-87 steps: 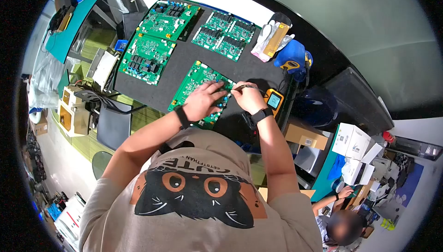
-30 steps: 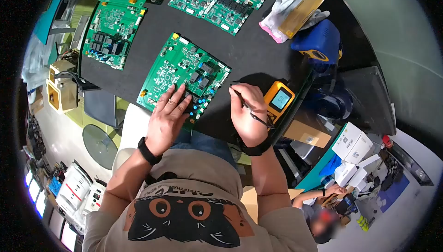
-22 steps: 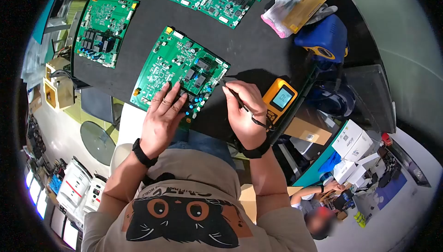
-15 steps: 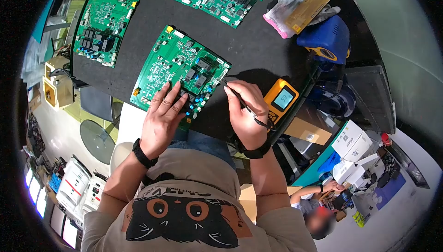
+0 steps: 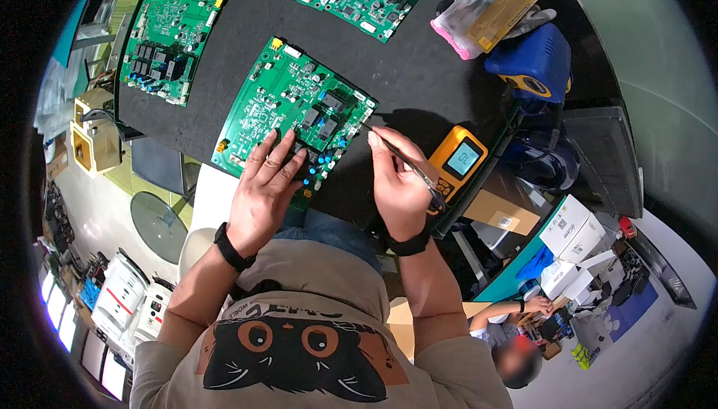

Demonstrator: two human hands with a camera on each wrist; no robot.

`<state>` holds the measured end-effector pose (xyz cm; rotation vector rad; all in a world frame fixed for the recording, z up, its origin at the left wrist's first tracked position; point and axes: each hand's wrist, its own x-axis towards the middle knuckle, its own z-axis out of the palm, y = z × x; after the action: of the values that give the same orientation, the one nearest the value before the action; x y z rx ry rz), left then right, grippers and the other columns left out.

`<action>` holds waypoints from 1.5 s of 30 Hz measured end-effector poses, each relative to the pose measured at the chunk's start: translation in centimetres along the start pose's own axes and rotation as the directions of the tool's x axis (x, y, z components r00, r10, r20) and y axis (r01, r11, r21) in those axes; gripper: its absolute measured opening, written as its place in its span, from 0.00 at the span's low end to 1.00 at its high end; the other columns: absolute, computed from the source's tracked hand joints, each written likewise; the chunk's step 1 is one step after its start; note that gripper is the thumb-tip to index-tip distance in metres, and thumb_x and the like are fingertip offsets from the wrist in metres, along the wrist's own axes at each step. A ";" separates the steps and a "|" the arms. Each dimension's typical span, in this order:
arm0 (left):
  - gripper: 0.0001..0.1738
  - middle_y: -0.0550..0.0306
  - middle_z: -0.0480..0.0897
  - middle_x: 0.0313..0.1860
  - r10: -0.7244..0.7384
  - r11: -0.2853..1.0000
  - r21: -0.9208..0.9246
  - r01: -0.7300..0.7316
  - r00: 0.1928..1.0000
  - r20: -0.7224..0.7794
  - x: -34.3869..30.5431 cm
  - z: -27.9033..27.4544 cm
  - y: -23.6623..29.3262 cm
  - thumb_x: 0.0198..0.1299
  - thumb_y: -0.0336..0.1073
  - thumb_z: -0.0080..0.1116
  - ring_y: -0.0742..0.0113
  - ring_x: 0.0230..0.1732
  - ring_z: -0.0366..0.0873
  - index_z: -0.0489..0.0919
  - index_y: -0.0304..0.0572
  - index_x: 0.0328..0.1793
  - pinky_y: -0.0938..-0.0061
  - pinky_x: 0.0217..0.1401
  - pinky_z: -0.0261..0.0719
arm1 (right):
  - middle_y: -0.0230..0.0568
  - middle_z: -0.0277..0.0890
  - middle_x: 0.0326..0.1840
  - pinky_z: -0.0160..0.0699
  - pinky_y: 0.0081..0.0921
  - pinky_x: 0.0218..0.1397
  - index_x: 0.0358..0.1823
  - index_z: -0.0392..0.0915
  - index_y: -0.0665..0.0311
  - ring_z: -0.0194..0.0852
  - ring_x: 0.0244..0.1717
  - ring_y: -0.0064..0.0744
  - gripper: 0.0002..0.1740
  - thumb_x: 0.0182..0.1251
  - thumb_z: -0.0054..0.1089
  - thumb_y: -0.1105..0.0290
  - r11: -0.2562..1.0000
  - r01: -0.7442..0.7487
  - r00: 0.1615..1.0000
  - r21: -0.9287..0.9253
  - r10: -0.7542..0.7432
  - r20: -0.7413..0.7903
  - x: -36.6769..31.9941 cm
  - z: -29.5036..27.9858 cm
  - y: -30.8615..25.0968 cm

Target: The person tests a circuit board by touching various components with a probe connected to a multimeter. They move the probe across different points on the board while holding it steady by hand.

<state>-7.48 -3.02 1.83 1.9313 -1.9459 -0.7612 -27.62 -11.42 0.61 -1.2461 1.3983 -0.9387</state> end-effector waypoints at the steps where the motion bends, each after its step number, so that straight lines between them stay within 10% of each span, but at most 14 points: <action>1: 0.30 0.52 0.72 0.77 0.004 1.000 0.007 -0.004 1.000 -0.005 0.0 0.0 0.0 0.55 0.28 0.70 0.45 0.78 0.65 0.81 0.44 0.67 0.53 0.79 0.65 | 0.44 0.86 0.46 0.81 0.21 0.50 0.47 0.84 0.73 0.83 0.46 0.27 0.08 0.68 0.67 0.82 1.000 -0.001 1.000 0.002 0.001 0.002 0.0 0.1 0.0; 13: 0.29 0.52 0.72 0.77 0.011 1.000 -0.009 -0.011 1.000 0.001 0.0 -0.2 -0.2 0.55 0.29 0.70 0.45 0.78 0.65 0.81 0.45 0.67 0.52 0.78 0.65 | 0.46 0.85 0.43 0.82 0.23 0.48 0.43 0.84 0.72 0.85 0.43 0.32 0.07 0.65 0.69 0.82 0.927 0.190 0.977 -0.324 -0.210 -0.028 0.5 -1.2 -0.6; 45: 0.28 0.53 0.71 0.77 0.013 1.000 -0.018 -0.013 1.000 0.013 0.0 -0.3 -0.3 0.58 0.30 0.68 0.45 0.78 0.65 0.81 0.45 0.67 0.52 0.79 0.64 | 0.47 0.86 0.42 0.83 0.28 0.48 0.42 0.84 0.72 0.85 0.42 0.39 0.07 0.63 0.67 0.84 0.921 0.282 0.959 -0.269 -0.277 0.057 0.4 -0.4 -0.3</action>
<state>-7.11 -3.07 1.91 1.9065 -1.9503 -0.7874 -27.94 -11.94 0.96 -1.6949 1.3923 -0.9421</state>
